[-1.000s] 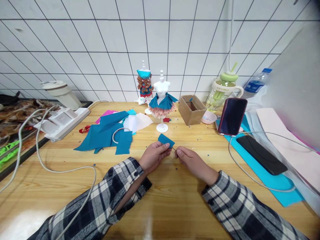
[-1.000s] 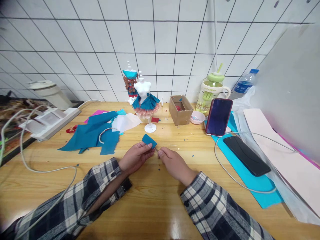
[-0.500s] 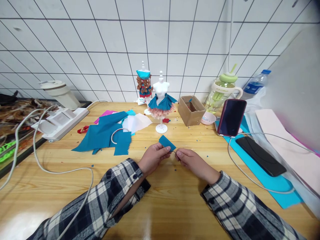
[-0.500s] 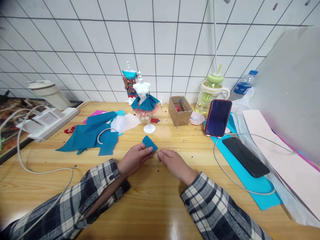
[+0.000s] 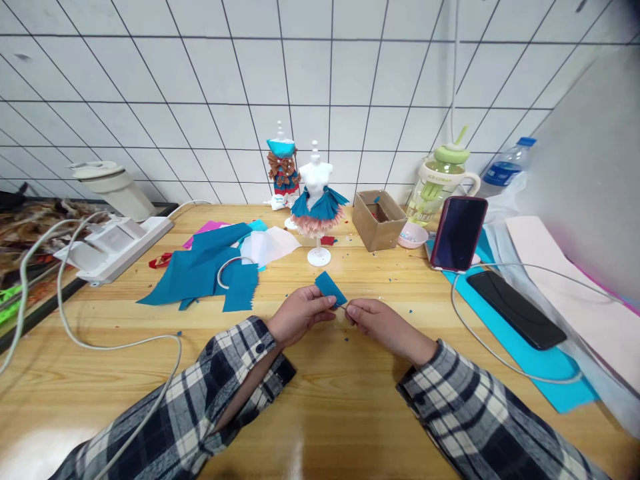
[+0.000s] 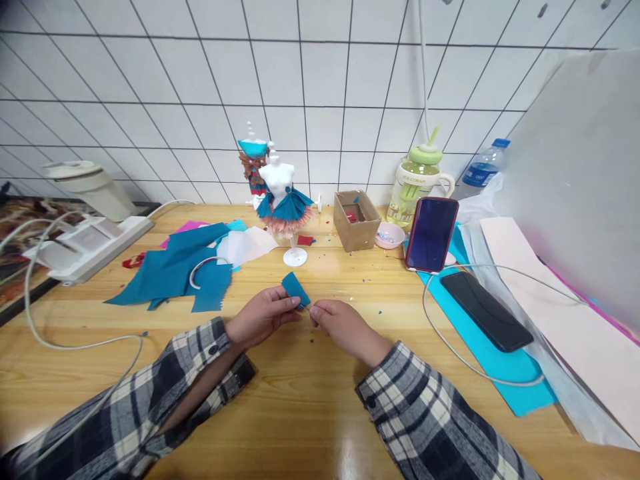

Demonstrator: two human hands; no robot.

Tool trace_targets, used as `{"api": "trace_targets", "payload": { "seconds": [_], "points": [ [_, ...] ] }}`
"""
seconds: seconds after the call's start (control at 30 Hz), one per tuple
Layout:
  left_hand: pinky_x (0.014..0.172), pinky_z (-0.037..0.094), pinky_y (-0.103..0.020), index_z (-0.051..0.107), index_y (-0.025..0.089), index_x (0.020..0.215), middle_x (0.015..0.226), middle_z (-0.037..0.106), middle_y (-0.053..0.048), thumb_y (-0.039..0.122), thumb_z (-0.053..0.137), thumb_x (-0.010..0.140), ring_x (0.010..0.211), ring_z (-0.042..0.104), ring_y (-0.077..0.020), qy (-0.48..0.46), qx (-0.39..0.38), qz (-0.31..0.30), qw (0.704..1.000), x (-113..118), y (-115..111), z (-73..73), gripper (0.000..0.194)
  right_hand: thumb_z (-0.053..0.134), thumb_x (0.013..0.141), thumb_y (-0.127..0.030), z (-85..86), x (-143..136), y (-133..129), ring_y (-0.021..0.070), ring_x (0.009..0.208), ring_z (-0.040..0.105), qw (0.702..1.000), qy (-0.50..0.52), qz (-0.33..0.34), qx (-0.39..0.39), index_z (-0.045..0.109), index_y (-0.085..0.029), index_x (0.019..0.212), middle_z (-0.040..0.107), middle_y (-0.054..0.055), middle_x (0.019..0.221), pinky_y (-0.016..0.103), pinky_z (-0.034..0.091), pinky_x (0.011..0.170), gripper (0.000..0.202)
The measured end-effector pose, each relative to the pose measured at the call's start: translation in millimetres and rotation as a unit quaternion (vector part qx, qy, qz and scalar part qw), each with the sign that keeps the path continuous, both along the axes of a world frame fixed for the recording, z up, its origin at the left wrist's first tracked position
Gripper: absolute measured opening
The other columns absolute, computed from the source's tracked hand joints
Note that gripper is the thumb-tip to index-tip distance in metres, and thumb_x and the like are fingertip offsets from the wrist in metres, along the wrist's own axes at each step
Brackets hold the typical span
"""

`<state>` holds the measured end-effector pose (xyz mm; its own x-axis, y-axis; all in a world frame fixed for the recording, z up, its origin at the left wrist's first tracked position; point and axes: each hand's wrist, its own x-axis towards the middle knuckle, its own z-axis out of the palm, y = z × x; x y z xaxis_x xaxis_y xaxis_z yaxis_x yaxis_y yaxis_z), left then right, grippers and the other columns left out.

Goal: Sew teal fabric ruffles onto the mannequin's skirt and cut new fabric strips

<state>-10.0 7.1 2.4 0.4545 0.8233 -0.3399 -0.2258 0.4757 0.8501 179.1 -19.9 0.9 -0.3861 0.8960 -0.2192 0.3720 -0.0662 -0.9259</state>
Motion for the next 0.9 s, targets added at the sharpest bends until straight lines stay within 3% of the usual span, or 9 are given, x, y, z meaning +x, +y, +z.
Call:
{"api": "trace_targets", "payload": {
  "seconds": [0.63, 0.9],
  "points": [
    [0.069, 0.05, -0.023, 0.069, 0.012, 0.081, 0.083, 0.067, -0.004, 0.029, 0.082, 0.063, 0.077, 0.06, -0.0118, 0.004, -0.005, 0.025, 1.0, 1.9, -1.5, 3.5, 0.028, 0.042, 0.086, -0.048, -0.9, 1.2, 1.8, 0.0108, 0.055, 0.035, 1.0, 0.0, 0.001, 0.009, 0.042, -0.02, 0.064, 0.037, -0.005, 0.058, 0.025, 0.028, 0.053, 0.036],
    [0.069, 0.05, -0.021, 0.067, 0.012, 0.078, 0.083, 0.067, -0.003, 0.027, 0.083, 0.063, 0.077, 0.061, -0.0109, -0.019, -0.003, 0.101, 0.995, 5.5, -2.9, 0.8, 0.027, 0.051, 0.082, -0.042, 6.1, -4.3, -0.7, 0.0143, 0.066, 0.046, 0.995, -0.001, -0.083, 0.052, 0.06, -0.018, 0.079, 0.05, -0.001, 0.066, 0.027, 0.035, 0.061, 0.025]
  ]
}}
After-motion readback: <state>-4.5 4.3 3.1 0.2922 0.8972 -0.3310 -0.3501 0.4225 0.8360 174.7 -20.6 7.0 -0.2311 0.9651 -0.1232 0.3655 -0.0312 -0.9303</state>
